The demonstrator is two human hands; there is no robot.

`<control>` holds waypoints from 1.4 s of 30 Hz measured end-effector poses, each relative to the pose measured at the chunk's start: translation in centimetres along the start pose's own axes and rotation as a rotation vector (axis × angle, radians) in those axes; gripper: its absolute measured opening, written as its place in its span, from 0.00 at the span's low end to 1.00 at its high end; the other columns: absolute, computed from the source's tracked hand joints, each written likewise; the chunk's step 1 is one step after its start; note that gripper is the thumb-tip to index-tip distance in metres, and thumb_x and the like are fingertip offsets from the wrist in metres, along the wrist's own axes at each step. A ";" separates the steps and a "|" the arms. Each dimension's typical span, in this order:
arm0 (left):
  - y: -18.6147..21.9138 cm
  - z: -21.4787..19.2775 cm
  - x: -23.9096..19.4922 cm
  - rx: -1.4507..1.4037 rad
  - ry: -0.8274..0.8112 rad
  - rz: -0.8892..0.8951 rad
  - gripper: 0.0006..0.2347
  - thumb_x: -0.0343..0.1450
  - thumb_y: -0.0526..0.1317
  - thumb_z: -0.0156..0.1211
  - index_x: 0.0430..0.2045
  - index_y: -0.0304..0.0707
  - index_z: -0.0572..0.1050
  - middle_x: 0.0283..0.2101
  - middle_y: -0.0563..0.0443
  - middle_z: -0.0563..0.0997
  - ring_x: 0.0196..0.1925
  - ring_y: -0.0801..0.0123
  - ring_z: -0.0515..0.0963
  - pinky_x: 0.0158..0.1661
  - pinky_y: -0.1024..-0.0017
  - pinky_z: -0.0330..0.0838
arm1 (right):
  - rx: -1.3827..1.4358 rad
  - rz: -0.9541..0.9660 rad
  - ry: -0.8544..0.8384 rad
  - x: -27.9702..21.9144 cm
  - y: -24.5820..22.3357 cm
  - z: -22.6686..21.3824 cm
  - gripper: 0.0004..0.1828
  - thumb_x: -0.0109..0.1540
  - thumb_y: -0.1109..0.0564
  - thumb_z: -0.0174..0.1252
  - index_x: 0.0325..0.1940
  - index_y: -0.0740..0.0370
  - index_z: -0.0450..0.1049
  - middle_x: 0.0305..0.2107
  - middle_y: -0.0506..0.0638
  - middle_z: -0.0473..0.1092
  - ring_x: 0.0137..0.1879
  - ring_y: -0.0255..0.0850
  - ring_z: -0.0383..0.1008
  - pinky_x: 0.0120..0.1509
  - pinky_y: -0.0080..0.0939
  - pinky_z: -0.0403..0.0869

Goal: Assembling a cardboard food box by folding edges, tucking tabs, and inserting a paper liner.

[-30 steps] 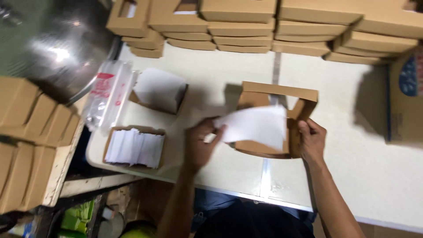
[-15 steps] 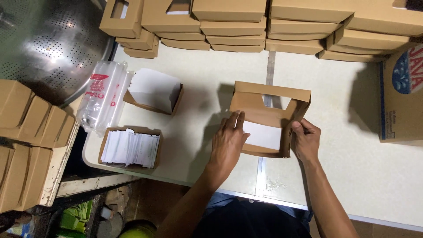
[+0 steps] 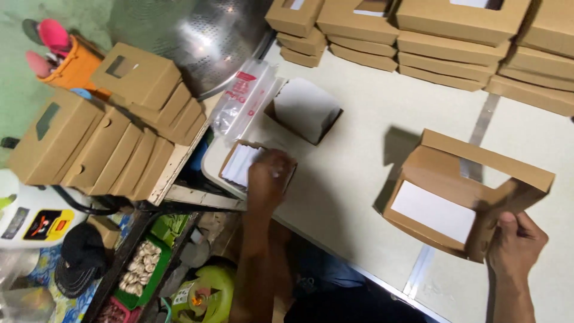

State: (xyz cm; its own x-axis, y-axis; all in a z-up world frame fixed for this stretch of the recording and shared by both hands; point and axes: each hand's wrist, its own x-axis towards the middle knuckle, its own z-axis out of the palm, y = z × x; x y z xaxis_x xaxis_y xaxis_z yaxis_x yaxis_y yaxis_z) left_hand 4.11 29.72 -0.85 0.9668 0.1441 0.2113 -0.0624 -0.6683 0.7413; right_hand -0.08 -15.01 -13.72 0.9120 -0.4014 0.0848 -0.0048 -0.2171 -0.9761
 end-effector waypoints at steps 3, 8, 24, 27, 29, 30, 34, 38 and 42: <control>-2.9 -4.8 -1.5 0.254 0.128 -0.113 0.08 0.68 0.32 0.70 0.25 0.36 0.73 0.29 0.50 0.75 0.33 0.63 0.75 0.37 0.65 0.69 | -0.018 -0.005 0.009 -0.1 2.3 -0.4 0.35 0.75 0.33 0.55 0.27 0.59 0.56 0.22 0.40 0.49 0.32 0.28 0.48 0.35 0.33 0.47; -6.1 -6.2 -2.9 0.259 0.181 -0.113 0.09 0.63 0.30 0.74 0.26 0.32 0.75 0.34 0.47 0.82 0.39 0.60 0.81 0.43 0.64 0.73 | 0.066 -0.011 0.014 0.0 3.0 -0.2 0.35 0.79 0.48 0.53 0.24 0.53 0.41 0.19 0.40 0.40 0.27 0.30 0.40 0.24 0.37 0.44; 0.4 -2.5 -2.9 0.010 0.151 0.034 0.04 0.74 0.37 0.59 0.35 0.42 0.81 0.39 0.57 0.83 0.42 0.69 0.77 0.47 0.67 0.63 | -0.066 0.017 0.050 0.2 0.2 0.3 0.30 0.72 0.41 0.51 0.23 0.54 0.48 0.19 0.39 0.43 0.27 0.28 0.43 0.27 0.37 0.44; 4.7 2.9 -3.3 -0.222 -0.063 0.154 0.02 0.73 0.35 0.62 0.33 0.40 0.81 0.37 0.56 0.84 0.36 0.73 0.78 0.41 0.74 0.72 | -0.085 -0.047 0.030 1.1 1.8 -0.5 0.29 0.66 0.38 0.53 0.22 0.49 0.47 0.20 0.36 0.44 0.31 0.28 0.42 0.33 0.36 0.43; 7.1 6.6 -3.5 -0.285 -0.193 0.259 0.01 0.72 0.34 0.64 0.32 0.42 0.81 0.39 0.55 0.86 0.37 0.72 0.81 0.43 0.74 0.74 | -0.147 -0.056 0.063 1.8 4.8 -0.8 0.26 0.66 0.48 0.54 0.22 0.48 0.45 0.22 0.36 0.43 0.33 0.29 0.41 0.35 0.39 0.43; 8.5 8.1 -3.7 -0.271 -0.315 0.316 0.03 0.72 0.34 0.64 0.34 0.44 0.83 0.36 0.54 0.85 0.37 0.65 0.82 0.45 0.70 0.73 | -0.014 -0.074 0.063 2.0 7.2 -1.3 0.22 0.66 0.48 0.61 0.24 0.49 0.58 0.19 0.37 0.51 0.31 0.28 0.48 0.34 0.34 0.48; 9.6 16.2 -5.8 0.013 -0.531 0.604 0.06 0.70 0.35 0.65 0.35 0.54 0.83 0.34 0.58 0.81 0.40 0.67 0.81 0.48 0.69 0.70 | 0.174 0.032 0.027 1.3 4.7 -0.8 0.13 0.61 0.43 0.70 0.40 0.51 0.82 0.19 0.35 0.65 0.29 0.24 0.55 0.34 0.27 0.60; 9.0 19.1 -5.5 0.147 -0.717 0.599 0.07 0.71 0.29 0.58 0.31 0.41 0.83 0.30 0.50 0.79 0.38 0.62 0.77 0.53 0.60 0.65 | 0.135 0.059 0.022 1.0 4.1 -0.9 0.17 0.61 0.44 0.70 0.50 0.51 0.82 0.21 0.38 0.68 0.29 0.24 0.56 0.36 0.26 0.61; 8.5 19.6 -5.0 0.246 -0.724 0.630 0.08 0.68 0.27 0.59 0.33 0.40 0.83 0.32 0.49 0.79 0.41 0.62 0.75 0.55 0.57 0.63 | 0.114 0.053 -0.004 1.1 4.3 -1.0 0.19 0.62 0.45 0.69 0.55 0.51 0.81 0.22 0.41 0.70 0.30 0.26 0.56 0.36 0.29 0.61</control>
State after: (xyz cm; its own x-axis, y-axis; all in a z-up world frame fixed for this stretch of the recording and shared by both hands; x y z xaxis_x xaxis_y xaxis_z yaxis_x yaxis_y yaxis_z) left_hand 3.58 9.02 -8.07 0.6979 -0.7159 0.0208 -0.6436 -0.6141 0.4567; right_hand 0.49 -17.32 -17.62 0.9131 -0.4065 0.0316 -0.0069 -0.0931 -0.9956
